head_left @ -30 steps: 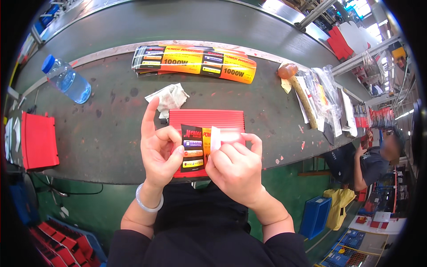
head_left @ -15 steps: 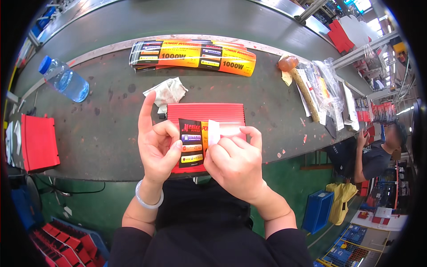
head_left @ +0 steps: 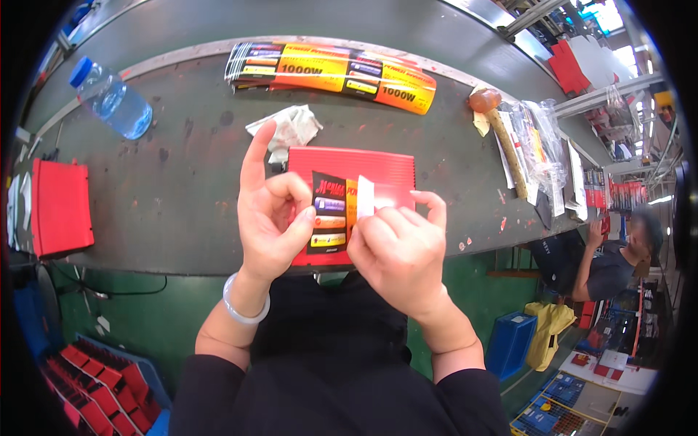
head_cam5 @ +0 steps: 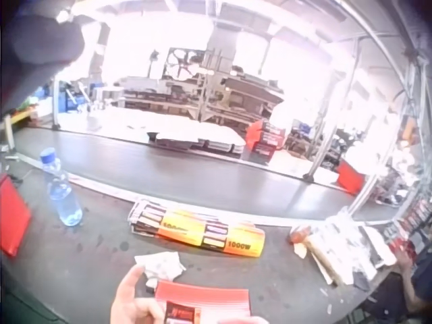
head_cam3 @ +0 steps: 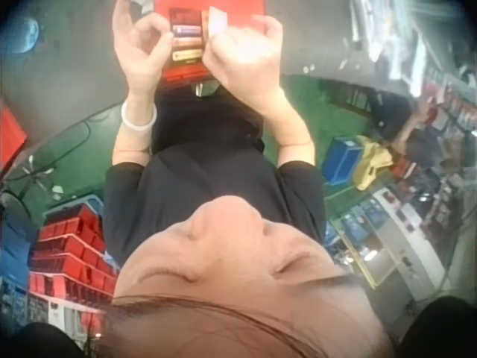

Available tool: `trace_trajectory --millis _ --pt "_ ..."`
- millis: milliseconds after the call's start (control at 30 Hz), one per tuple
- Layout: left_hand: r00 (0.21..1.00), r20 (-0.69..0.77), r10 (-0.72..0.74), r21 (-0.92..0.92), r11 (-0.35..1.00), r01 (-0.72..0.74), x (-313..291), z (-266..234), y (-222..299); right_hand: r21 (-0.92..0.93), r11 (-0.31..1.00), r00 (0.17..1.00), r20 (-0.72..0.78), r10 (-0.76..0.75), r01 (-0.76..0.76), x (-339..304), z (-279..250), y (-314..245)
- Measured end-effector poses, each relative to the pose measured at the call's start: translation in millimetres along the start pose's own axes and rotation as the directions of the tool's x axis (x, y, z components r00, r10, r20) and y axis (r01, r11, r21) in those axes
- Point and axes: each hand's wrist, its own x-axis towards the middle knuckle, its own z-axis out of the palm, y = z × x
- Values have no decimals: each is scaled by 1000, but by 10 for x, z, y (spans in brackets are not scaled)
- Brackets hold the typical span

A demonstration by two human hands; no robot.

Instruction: Peel a product label from a sheet and apply it to a red power inverter housing on an assembly line.

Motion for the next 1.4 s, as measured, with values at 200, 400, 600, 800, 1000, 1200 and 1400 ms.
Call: trace_trajectory --millis 200,400,600,800,1000,1200,1400 --pt "1000 19 11 11 1000 -12 24 -29 -23 -8 1000 999 21 29 -29 33 -46 -4" --pt "1000 11 -3 0 1000 3 29 -17 3 66 990 992 47 120 -123 20 -59 -28" --pt "999 28 18 -33 999 -18 27 -1 -9 130 976 984 53 169 -175 -6 -64 -23" --pt "998 34 43 2 999 -43 26 -3 -24 160 965 979 30 204 -206 5 -65 -35" --pt "997 25 74 -25 997 -73 38 1 -59 169 963 977 12 211 -210 2 -35 -35" --pt "998 25 66 -35 997 -65 57 17 -68 174 952 967 12 255 -253 4 -37 -19" --pt "997 24 73 -24 997 -72 23 4 -77 180 948 964 5 265 -262 -8 -25 -50"
